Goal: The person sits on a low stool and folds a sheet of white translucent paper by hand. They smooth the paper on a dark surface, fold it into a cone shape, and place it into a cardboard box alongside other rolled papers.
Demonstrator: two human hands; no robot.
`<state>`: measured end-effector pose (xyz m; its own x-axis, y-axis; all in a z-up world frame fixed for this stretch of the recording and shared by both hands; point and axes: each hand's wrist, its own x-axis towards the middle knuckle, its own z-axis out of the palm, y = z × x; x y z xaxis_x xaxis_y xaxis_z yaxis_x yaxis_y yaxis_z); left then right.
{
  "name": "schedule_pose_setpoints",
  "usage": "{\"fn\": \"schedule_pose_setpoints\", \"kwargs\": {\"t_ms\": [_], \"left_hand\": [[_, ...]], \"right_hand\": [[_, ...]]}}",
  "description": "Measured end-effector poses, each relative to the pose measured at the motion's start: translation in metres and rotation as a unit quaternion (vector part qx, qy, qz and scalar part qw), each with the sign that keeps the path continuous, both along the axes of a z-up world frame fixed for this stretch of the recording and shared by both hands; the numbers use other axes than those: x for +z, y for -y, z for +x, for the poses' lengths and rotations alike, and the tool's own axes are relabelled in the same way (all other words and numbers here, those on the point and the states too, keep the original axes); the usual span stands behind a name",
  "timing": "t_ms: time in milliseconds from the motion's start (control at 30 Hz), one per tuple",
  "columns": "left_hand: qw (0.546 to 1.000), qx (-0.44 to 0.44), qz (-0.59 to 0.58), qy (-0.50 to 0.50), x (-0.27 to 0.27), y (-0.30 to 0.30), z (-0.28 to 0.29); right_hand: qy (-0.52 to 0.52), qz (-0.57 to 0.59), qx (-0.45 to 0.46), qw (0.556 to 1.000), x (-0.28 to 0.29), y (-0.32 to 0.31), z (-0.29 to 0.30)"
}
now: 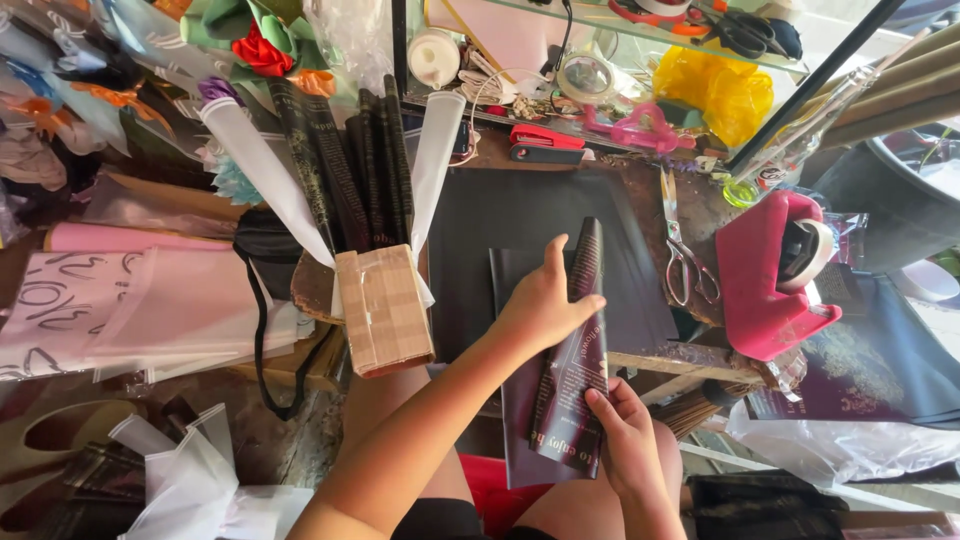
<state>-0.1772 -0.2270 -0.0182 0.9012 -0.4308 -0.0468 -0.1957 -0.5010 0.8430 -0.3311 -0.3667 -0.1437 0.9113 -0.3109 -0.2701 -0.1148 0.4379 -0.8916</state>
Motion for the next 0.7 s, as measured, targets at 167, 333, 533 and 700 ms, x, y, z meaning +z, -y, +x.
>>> {"fn": "schedule_pose_setpoints", "kwargs": {"t_ms": [167, 333, 533, 700], "left_hand": [[0.995, 0.036, -0.08, -0.051, -0.035, 0.008, 0.033], [0.99, 0.036, -0.094, -0.094, -0.03, 0.003, 0.034], [0.984, 0.045, -0.062, -0.163, -0.008, 0.004, 0.035], [0.965, 0.058, -0.13, -0.219, 0.002, 0.006, 0.038]], "right_hand": [[-0.004, 0.02, -0.008, 1.0, -0.003, 0.004, 0.002], [-0.043, 0.072, 0.02, 0.996, 0.01, 0.0, -0.003], [-0.133, -0.005, 0.035, 0.99, -0.004, 0.002, -0.003], [-0.128, -0.066, 0.059, 0.988, 0.001, 0.001, 0.0]]}}
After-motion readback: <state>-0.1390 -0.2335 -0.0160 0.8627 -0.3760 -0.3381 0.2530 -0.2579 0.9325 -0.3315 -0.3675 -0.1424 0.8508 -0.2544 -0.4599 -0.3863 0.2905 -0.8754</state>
